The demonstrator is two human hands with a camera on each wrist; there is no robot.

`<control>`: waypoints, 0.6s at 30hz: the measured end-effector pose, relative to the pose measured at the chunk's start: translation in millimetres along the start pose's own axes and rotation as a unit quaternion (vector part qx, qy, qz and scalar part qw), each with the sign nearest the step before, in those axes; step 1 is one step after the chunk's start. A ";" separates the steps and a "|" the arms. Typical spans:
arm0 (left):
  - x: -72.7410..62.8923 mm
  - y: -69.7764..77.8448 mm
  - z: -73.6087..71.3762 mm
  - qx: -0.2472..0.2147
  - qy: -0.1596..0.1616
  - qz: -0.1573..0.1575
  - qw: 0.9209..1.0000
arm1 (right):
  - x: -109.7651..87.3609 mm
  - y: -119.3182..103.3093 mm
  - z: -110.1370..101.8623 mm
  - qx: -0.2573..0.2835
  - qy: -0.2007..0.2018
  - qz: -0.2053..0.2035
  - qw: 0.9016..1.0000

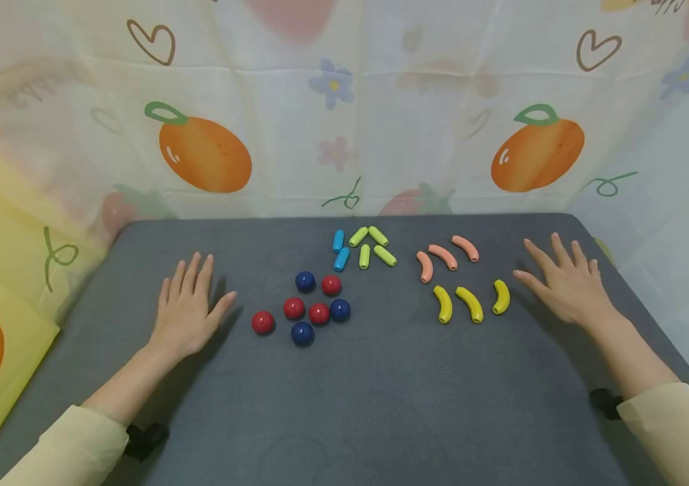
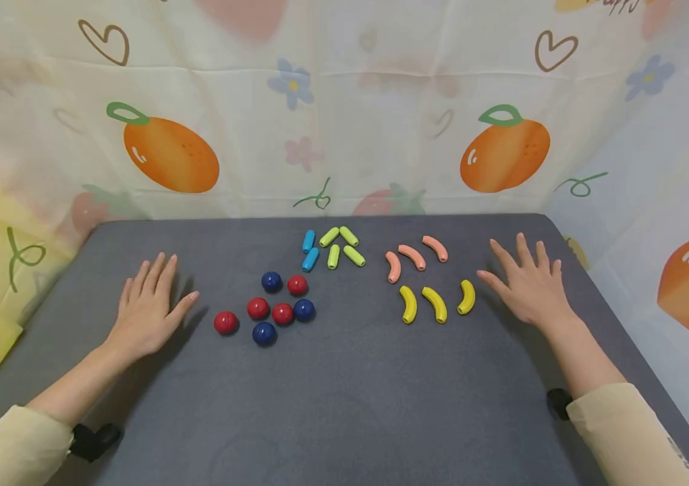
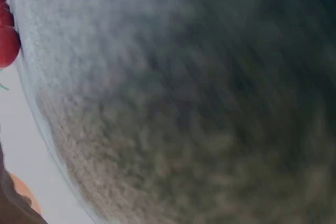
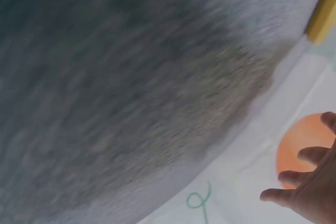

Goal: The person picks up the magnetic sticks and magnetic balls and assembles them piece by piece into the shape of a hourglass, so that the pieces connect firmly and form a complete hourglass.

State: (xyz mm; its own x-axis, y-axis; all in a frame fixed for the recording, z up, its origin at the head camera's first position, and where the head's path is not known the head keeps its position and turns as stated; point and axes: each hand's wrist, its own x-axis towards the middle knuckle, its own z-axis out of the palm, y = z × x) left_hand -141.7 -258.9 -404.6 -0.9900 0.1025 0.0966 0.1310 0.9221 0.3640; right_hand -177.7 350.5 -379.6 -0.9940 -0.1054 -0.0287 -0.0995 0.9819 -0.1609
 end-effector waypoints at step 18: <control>6.8 20.4 -3.8 -0.273 -0.163 0.001 0.948 | -5.2 -79.0 -3.7 0.147 0.059 -0.051 0.986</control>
State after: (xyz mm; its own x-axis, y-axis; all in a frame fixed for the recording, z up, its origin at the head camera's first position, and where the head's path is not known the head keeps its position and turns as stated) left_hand -145.5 -240.8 -393.0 -0.9413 0.2967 -0.1611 0.0525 0.5999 0.7984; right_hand -164.8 274.0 -363.1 -0.9795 -0.1656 0.1144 -0.1993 0.8769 -0.4375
